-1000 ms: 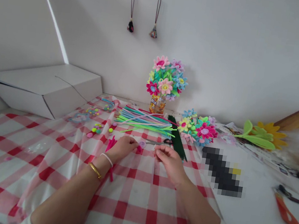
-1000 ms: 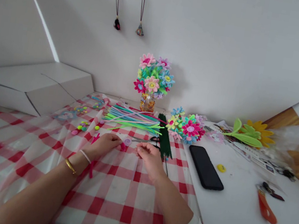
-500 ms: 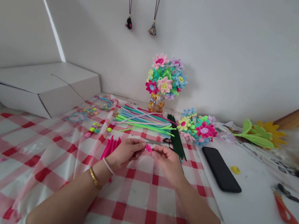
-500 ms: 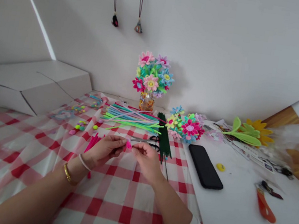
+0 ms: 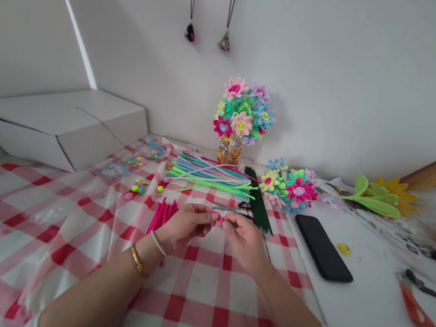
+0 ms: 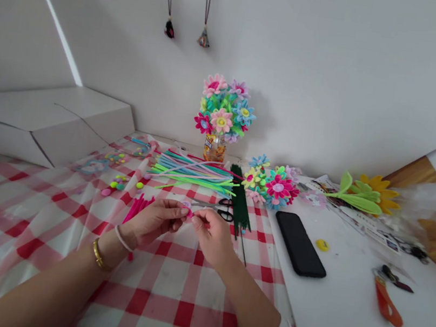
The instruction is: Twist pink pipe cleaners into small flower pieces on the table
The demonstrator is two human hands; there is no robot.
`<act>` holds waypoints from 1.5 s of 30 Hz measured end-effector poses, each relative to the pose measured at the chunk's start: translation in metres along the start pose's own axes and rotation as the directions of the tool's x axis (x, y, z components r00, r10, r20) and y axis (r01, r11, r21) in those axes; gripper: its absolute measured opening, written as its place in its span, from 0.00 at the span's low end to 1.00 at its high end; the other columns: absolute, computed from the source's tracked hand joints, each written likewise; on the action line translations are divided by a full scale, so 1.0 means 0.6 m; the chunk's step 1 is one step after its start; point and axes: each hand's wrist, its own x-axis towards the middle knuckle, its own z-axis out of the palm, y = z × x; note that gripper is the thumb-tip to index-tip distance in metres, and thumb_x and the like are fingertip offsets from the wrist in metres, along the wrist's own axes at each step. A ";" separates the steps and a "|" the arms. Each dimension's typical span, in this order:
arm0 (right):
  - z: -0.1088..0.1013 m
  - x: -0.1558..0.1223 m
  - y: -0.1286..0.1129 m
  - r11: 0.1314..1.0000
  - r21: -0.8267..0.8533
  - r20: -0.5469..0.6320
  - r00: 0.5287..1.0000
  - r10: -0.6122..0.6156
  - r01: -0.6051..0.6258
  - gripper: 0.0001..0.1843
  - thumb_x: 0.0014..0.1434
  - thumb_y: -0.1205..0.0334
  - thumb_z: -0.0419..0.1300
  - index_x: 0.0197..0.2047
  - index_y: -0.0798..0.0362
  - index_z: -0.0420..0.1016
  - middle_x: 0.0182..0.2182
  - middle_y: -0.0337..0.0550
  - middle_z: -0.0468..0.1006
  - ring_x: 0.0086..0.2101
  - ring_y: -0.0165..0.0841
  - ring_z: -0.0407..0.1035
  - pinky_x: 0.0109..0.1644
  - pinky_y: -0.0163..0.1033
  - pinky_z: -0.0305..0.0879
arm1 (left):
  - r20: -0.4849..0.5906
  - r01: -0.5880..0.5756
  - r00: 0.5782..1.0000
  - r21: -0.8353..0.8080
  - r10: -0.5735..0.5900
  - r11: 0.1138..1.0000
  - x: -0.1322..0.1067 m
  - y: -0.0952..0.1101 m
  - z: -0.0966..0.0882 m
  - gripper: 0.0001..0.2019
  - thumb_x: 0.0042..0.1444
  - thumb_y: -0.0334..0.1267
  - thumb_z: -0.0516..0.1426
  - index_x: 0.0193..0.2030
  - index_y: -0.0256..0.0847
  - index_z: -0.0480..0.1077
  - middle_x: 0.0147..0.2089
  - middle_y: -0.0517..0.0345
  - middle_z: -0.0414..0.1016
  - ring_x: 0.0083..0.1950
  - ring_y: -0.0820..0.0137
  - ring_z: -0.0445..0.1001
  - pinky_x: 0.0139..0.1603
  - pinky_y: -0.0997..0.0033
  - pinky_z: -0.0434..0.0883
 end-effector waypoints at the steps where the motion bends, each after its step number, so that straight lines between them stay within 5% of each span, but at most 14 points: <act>1: 0.000 0.000 0.000 0.994 -0.091 -0.011 0.998 -0.069 0.067 0.07 0.58 0.59 0.54 0.37 0.49 0.71 0.33 0.43 0.75 0.35 0.35 0.67 0.40 0.40 0.60 | -0.001 -0.001 1.000 -0.007 0.001 1.000 0.002 -0.002 0.000 0.10 0.42 0.38 0.64 0.25 0.33 0.71 0.20 0.61 0.66 0.19 0.81 0.61 0.21 0.78 0.54; 6: 0.001 -0.003 0.000 0.850 -0.443 -0.009 0.947 -0.322 0.285 0.09 0.61 0.62 0.50 0.36 0.52 0.71 0.31 0.47 0.74 0.35 0.37 0.67 0.39 0.42 0.61 | 0.007 0.028 1.000 -0.067 -0.027 0.997 0.005 -0.011 0.004 0.10 0.41 0.38 0.65 0.25 0.33 0.71 0.20 0.62 0.66 0.19 0.81 0.61 0.20 0.79 0.54; 13: 0.006 -0.007 0.000 0.779 -0.550 -0.006 0.931 -0.365 0.302 0.12 0.62 0.64 0.46 0.31 0.53 0.67 0.27 0.45 0.72 0.31 0.35 0.65 0.35 0.39 0.61 | 0.021 -0.002 1.000 -0.137 0.005 0.991 0.000 -0.016 0.011 0.07 0.43 0.34 0.64 0.26 0.33 0.72 0.20 0.60 0.67 0.21 0.81 0.63 0.22 0.80 0.56; 18: 0.010 -0.012 0.001 0.903 -0.361 -0.031 0.964 -0.263 0.234 0.12 0.63 0.62 0.45 0.30 0.53 0.64 0.24 0.41 0.67 0.27 0.31 0.62 0.32 0.36 0.58 | 0.070 -0.015 0.997 -0.163 0.027 0.987 -0.003 -0.014 0.013 0.05 0.44 0.33 0.63 0.26 0.32 0.72 0.21 0.61 0.67 0.21 0.82 0.61 0.22 0.81 0.55; 22: 0.016 -0.016 -0.008 0.999 0.018 -0.019 0.999 -0.032 0.032 0.12 0.62 0.58 0.47 0.28 0.52 0.62 0.23 0.36 0.62 0.24 0.28 0.58 0.29 0.34 0.54 | 0.096 -0.022 0.994 -0.192 0.042 0.981 -0.005 -0.011 0.016 0.04 0.44 0.31 0.63 0.25 0.32 0.72 0.22 0.60 0.68 0.21 0.82 0.60 0.21 0.81 0.54; 26: 0.029 -0.015 -0.009 0.818 0.549 0.099 0.985 0.139 -0.171 0.14 0.60 0.54 0.49 0.26 0.51 0.59 0.19 0.31 0.53 0.20 0.25 0.50 0.26 0.33 0.51 | 0.142 -0.017 0.989 -0.227 0.050 0.974 -0.008 -0.009 0.017 0.04 0.45 0.31 0.63 0.26 0.33 0.73 0.22 0.58 0.70 0.21 0.81 0.61 0.23 0.80 0.56; 28: 0.029 -0.012 -0.006 0.723 0.659 0.150 0.978 0.144 -0.207 0.15 0.59 0.53 0.51 0.25 0.51 0.59 0.18 0.30 0.52 0.20 0.25 0.50 0.26 0.33 0.51 | 0.161 -0.011 0.986 -0.236 0.050 0.972 -0.008 -0.008 0.015 0.04 0.45 0.32 0.63 0.26 0.33 0.73 0.22 0.58 0.70 0.20 0.81 0.60 0.23 0.80 0.56; 35: 0.002 0.003 0.000 0.925 0.359 0.106 0.990 0.094 -0.126 0.12 0.59 0.56 0.53 0.30 0.54 0.70 0.25 0.38 0.68 0.27 0.28 0.62 0.32 0.35 0.58 | 0.093 -0.021 0.995 -0.234 0.044 0.972 0.000 -0.007 0.008 0.09 0.50 0.38 0.59 0.26 0.32 0.72 0.24 0.56 0.71 0.22 0.79 0.64 0.24 0.78 0.60; 45: 0.015 0.005 0.020 0.874 0.448 0.073 0.982 0.176 -0.190 0.07 0.56 0.59 0.57 0.31 0.53 0.71 0.26 0.38 0.70 0.29 0.29 0.63 0.35 0.35 0.59 | -0.020 0.007 1.000 -0.264 -0.013 0.965 0.009 -0.012 -0.003 0.05 0.43 0.32 0.64 0.25 0.34 0.72 0.21 0.60 0.70 0.21 0.80 0.65 0.23 0.80 0.59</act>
